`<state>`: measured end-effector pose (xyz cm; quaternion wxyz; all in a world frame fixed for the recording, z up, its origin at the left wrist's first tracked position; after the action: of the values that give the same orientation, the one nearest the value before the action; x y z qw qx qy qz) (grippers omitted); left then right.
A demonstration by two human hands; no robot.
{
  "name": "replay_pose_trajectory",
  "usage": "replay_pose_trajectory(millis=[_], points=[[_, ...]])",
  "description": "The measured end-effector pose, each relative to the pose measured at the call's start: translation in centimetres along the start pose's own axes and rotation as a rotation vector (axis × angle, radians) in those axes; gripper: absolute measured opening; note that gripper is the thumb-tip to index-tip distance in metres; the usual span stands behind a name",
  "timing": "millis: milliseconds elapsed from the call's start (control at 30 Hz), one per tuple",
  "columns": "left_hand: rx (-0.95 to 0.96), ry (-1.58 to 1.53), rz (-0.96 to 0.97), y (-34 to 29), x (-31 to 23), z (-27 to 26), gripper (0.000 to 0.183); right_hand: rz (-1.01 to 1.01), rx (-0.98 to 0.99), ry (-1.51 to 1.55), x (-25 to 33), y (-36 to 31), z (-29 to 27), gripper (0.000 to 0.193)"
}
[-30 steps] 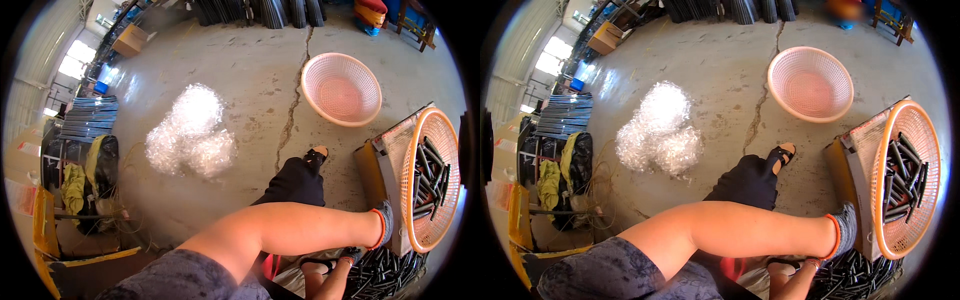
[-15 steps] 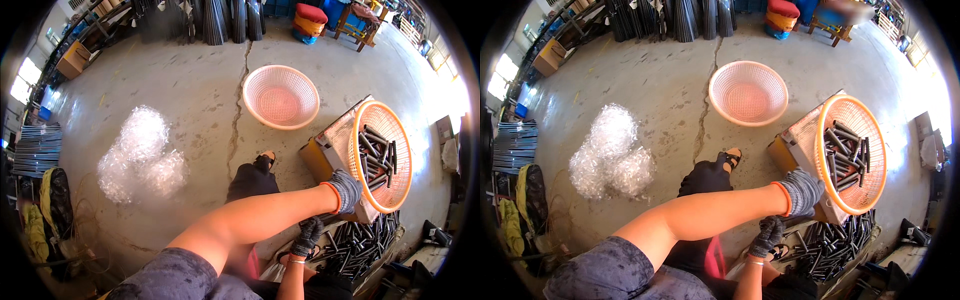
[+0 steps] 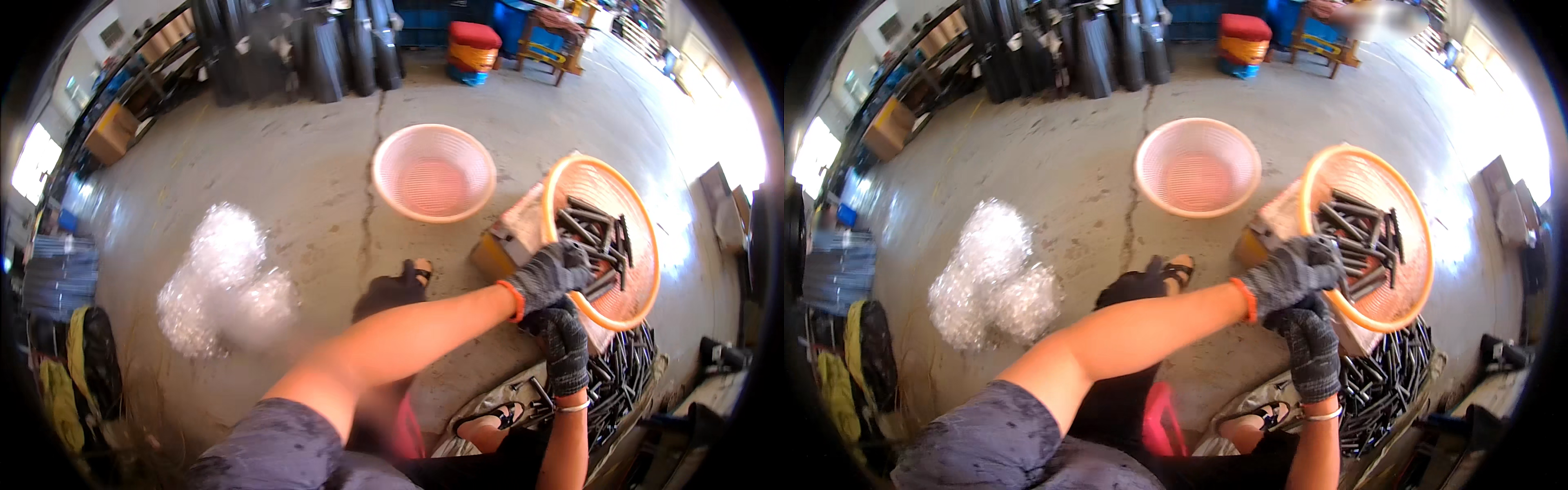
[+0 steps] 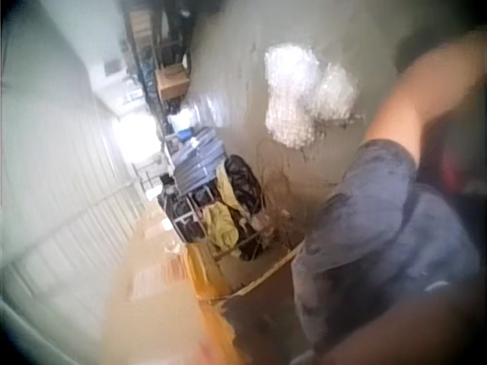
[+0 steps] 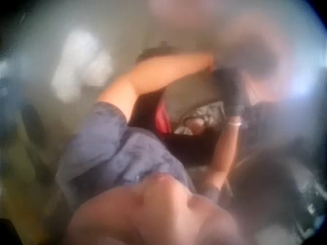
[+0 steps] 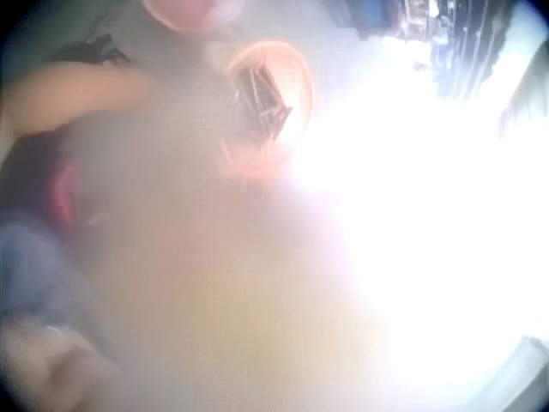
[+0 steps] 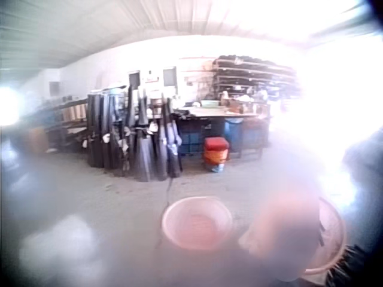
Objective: The person picks up metal tubes from a pile, checks the inside of the tubes using a rod, and places the tubes into a basket.
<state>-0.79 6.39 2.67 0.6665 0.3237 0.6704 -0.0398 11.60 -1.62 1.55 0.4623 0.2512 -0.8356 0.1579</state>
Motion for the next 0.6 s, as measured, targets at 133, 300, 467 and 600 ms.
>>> replay_pose_trajectory(millis=[133, 300, 467, 600], points=[[-0.027, -0.332, -0.33, -1.9, -2.3, -1.0, 0.017, -0.069, -0.316, 0.163, 0.1, -0.1, -3.0, 0.016], [0.068, -0.1, -0.432, -1.6, -0.8, 0.8, 0.038, 0.087, -0.462, 0.422, -0.7, -1.6, -5.6, 0.021], [0.14, -0.162, -0.492, -1.8, -0.6, 2.8, 0.044, -0.023, -0.458, 0.59, -1.5, -2.4, -6.6, 0.016], [0.083, -0.087, -0.583, -1.9, -0.6, 3.5, 0.044, -0.078, -0.436, 0.584, -1.7, -3.3, -7.0, 0.014]])
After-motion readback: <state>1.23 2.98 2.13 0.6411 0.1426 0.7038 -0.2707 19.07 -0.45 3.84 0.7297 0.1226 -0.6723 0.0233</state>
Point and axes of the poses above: each hand's wrist, its own y-axis towards the middle knuckle, its own z-axis out of the palm, x = y × z, the point moved 4 cm from there along y, towards the middle knuckle, and after that the axes turned 10 degrees about x, right-handed, at the moved point
